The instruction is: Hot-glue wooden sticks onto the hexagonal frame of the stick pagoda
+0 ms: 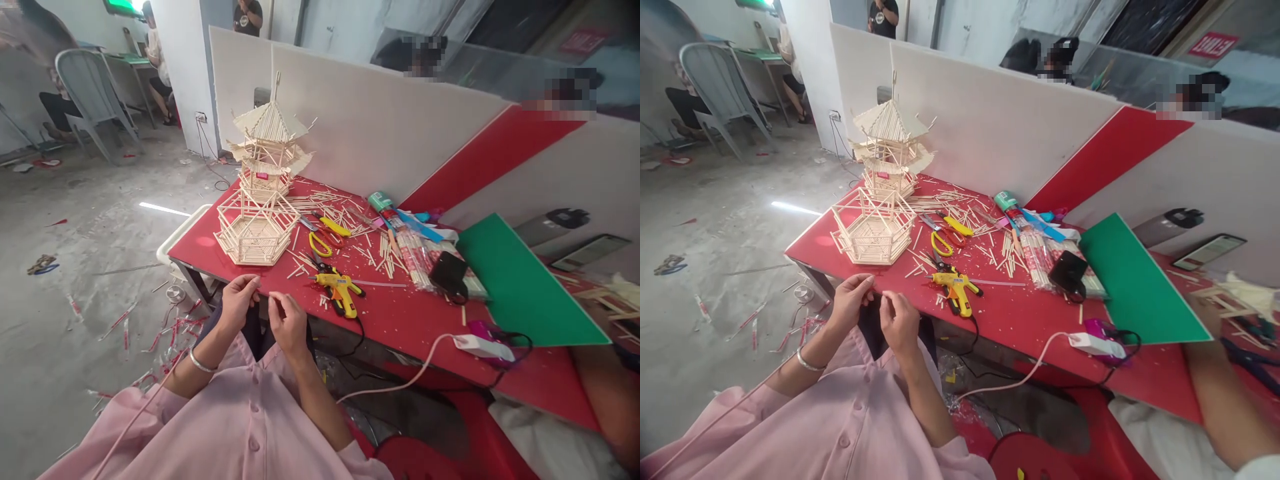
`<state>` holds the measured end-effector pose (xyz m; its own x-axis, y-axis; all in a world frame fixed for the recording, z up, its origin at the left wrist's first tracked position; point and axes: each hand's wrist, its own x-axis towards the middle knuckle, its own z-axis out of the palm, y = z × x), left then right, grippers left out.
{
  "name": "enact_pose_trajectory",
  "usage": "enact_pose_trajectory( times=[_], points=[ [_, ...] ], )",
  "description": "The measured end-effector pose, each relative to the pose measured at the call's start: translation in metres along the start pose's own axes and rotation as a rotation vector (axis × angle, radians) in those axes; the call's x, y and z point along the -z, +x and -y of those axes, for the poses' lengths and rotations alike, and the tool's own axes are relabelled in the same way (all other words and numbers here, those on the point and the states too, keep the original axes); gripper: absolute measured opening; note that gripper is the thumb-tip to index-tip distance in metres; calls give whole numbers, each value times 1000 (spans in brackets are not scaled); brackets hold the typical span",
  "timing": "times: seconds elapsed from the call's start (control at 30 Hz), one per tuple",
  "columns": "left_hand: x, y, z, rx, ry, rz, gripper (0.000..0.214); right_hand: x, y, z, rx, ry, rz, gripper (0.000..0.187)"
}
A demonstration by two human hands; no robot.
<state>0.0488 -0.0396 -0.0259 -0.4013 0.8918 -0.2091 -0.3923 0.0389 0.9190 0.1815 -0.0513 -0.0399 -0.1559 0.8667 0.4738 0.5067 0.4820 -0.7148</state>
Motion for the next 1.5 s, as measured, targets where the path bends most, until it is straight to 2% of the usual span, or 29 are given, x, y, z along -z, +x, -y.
enact_pose_trajectory(
  times=[0.17, 0.3, 0.43, 0.53, 0.6, 0.67, 0.73, 0.83, 0.97, 1.1, 1.23, 1.37, 1.5],
  points=[
    [-2, -6, 0, -53, 112, -7, 31, 31, 1, 8, -24, -103, -55, 24],
    [-4, -7, 2, -194, 244, 10, 20, 50, 12, 7, -35, -176, -40, 25],
    [-4, -4, 5, -347, 413, 24, 11, 61, 15, 4, -51, -209, 24, 24],
    [-2, -2, 7, -390, 470, 46, 12, 75, 23, 3, -61, -201, 132, 23],
    [1, 1, 9, -402, 486, 61, 12, 91, 40, -3, -82, -215, 201, 21],
    [3, 3, 10, -407, 500, 69, 12, 110, 66, -17, -138, -305, 212, 20],
    [5, 5, 11, -407, 511, 71, 12, 129, 99, -40, -251, -479, 189, 20],
    [6, 8, 11, -409, 517, 66, 12, 144, 146, -84, -407, -759, 329, 21],
    [5, 10, 9, -405, 503, 51, 11, 143, 183, -132, -438, -806, 433, 17],
    [5, 12, 6, -380, 500, 26, 10, 141, 190, -158, -462, -784, 492, 16],
    [3, 13, 6, -311, 461, 24, 10, 144, 188, -167, -478, -754, 518, 16],
    [0, 14, 9, -264, 423, 32, 10, 135, 190, -166, -481, -762, 501, 23],
    [1, 14, 9, -260, 401, 51, 10, 124, 198, -168, -476, -789, 515, 14]
  ],
)
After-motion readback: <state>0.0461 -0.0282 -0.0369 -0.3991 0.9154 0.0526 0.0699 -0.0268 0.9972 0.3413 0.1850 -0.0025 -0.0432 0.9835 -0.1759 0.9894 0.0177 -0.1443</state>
